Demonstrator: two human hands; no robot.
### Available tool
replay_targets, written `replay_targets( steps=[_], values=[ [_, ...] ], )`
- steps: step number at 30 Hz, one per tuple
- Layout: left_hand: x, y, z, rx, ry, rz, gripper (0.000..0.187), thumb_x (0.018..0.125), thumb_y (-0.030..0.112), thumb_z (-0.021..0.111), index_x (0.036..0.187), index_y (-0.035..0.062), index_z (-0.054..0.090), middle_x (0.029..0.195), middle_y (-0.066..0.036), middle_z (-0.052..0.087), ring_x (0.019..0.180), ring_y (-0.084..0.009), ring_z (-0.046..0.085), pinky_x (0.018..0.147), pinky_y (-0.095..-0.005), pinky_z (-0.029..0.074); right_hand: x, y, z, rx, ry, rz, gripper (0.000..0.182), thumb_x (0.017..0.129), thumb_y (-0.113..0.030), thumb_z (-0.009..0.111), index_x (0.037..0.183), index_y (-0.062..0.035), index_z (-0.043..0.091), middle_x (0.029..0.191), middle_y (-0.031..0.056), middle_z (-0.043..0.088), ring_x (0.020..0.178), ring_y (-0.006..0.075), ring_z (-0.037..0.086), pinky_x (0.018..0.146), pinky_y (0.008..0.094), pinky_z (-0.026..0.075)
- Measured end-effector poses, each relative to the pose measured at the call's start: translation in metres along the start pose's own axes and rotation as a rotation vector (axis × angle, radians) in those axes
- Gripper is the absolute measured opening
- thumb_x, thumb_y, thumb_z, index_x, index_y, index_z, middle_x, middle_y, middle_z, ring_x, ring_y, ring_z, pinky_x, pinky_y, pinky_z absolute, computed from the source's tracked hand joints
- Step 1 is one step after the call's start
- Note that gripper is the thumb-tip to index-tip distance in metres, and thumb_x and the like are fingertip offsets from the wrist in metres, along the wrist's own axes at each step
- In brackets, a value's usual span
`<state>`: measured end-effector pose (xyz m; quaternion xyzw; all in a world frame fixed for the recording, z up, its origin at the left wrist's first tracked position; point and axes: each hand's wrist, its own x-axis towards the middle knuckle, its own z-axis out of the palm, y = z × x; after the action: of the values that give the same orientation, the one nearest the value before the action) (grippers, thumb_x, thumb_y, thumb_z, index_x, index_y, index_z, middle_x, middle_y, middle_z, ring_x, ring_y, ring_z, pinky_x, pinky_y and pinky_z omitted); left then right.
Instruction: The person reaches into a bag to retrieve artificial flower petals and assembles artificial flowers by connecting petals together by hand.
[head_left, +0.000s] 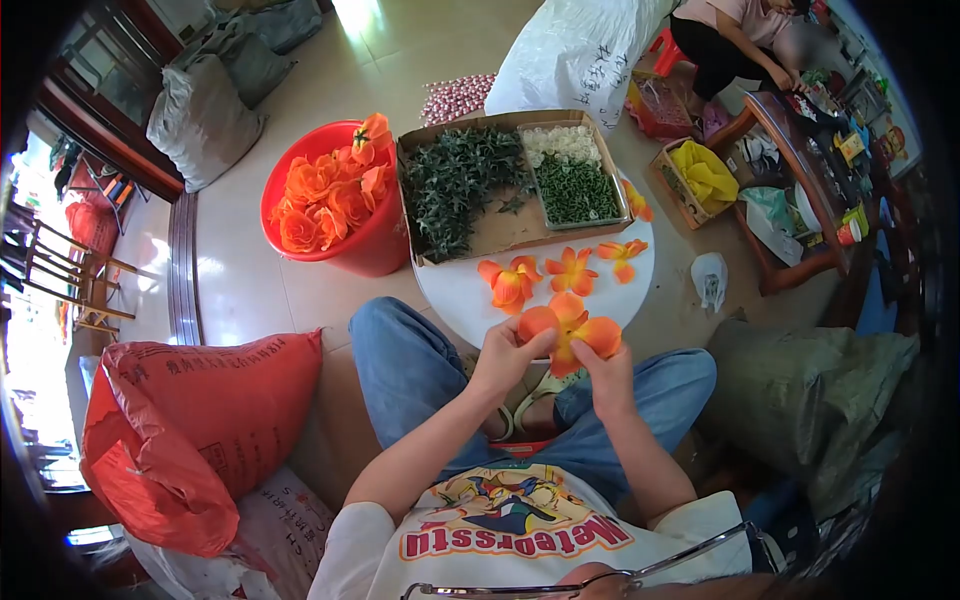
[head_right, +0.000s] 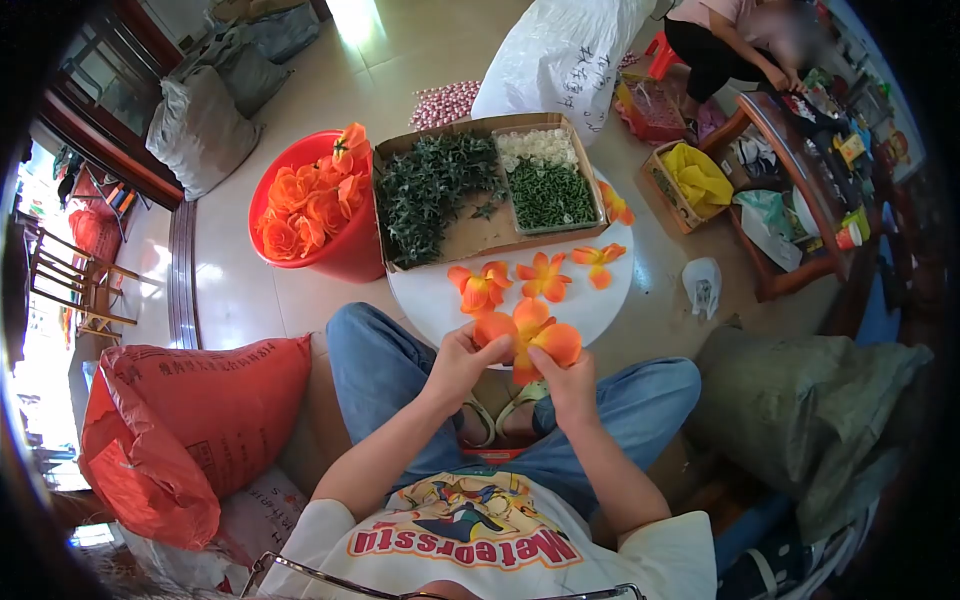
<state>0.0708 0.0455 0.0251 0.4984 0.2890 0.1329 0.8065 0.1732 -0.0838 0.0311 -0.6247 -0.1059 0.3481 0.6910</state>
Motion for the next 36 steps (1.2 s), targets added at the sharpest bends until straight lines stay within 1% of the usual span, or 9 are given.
replay_targets(
  steps=[1,4,7,10,13,16,28,34,36],
  values=[
    [0.005,-0.001,-0.001,-0.007,0.027,0.000,0.028,0.088,0.015,0.068,0.107,-0.0045,0.060,0.097,-0.006,0.067,0.089,-0.0118,0.064,0.084,-0.0260,0.050,0.004,0.001,-0.002,-0.021,0.013,-0.009,0.020,0.083,-0.006,0.070,0.101,0.0016,0.064,0.093,0.0041,0.067,0.083,0.0094,0.062,0.075,0.0250,0.050],
    [0.015,0.000,-0.002,0.096,0.070,0.105,0.021,0.088,0.014,0.066,0.099,-0.0043,0.066,0.085,-0.004,0.069,0.076,-0.0069,0.061,0.072,-0.0231,0.050,0.014,0.004,-0.006,-0.057,0.026,-0.007,0.021,0.083,-0.005,0.070,0.102,0.0019,0.063,0.094,0.0041,0.066,0.084,0.0096,0.062,0.075,0.0252,0.050],
    [0.022,0.005,-0.006,0.216,0.068,0.138,0.019,0.087,0.014,0.067,0.096,-0.0035,0.067,0.083,-0.004,0.068,0.075,-0.0041,0.059,0.069,-0.0215,0.048,0.020,0.005,-0.007,-0.039,0.033,0.031,0.022,0.083,-0.004,0.069,0.103,0.0019,0.063,0.096,0.0043,0.066,0.084,0.0099,0.062,0.076,0.0254,0.050],
    [0.031,0.001,-0.015,0.366,0.070,0.085,0.019,0.084,0.014,0.069,0.093,-0.0022,0.068,0.079,-0.006,0.068,0.071,-0.0084,0.060,0.068,-0.0250,0.048,0.024,0.007,-0.008,-0.029,0.032,0.080,0.023,0.083,-0.003,0.069,0.104,0.0017,0.062,0.098,0.0047,0.066,0.086,0.0102,0.062,0.077,0.0256,0.050],
    [0.034,-0.002,-0.019,0.602,0.081,0.295,0.019,0.082,0.015,0.071,0.093,-0.0012,0.069,0.082,-0.006,0.070,0.072,-0.0111,0.057,0.073,-0.0285,0.045,0.025,0.010,-0.011,-0.053,0.028,0.085,0.023,0.083,-0.003,0.068,0.105,0.0014,0.062,0.099,0.0050,0.066,0.087,0.0105,0.062,0.078,0.0257,0.050],
    [0.032,-0.003,-0.015,0.554,0.143,0.363,0.019,0.080,0.016,0.072,0.090,0.0000,0.070,0.080,-0.007,0.069,0.073,-0.0138,0.057,0.077,-0.0308,0.044,0.025,0.013,-0.011,-0.037,0.023,0.063,0.023,0.083,-0.003,0.068,0.105,0.0012,0.062,0.099,0.0051,0.066,0.087,0.0106,0.062,0.078,0.0258,0.050],
    [0.037,-0.015,-0.022,0.584,0.143,0.280,0.020,0.080,0.016,0.073,0.085,-0.0028,0.068,0.071,-0.008,0.066,0.064,-0.0110,0.056,0.063,-0.0290,0.045,0.030,0.017,-0.011,-0.122,0.033,0.032,0.022,0.083,-0.001,0.068,0.104,0.0018,0.062,0.098,0.0056,0.066,0.087,0.0112,0.062,0.078,0.0264,0.050],
    [0.042,-0.039,-0.023,0.575,0.173,0.152,0.018,0.081,0.014,0.072,0.084,-0.0030,0.067,0.069,-0.007,0.065,0.063,-0.0102,0.056,0.060,-0.0288,0.046,0.035,0.027,-0.013,-0.145,0.049,0.025,0.023,0.082,0.001,0.067,0.105,0.0031,0.062,0.099,0.0062,0.066,0.087,0.0116,0.062,0.078,0.0269,0.050],
    [0.047,-0.056,-0.022,0.362,0.175,0.072,0.021,0.079,0.016,0.074,0.086,-0.0027,0.067,0.067,-0.006,0.063,0.060,-0.0109,0.054,0.058,-0.0294,0.045,0.036,0.028,-0.014,-0.132,0.038,0.019,0.024,0.082,0.000,0.067,0.105,0.0029,0.062,0.099,0.0062,0.066,0.088,0.0118,0.062,0.078,0.0268,0.050]
  ],
)
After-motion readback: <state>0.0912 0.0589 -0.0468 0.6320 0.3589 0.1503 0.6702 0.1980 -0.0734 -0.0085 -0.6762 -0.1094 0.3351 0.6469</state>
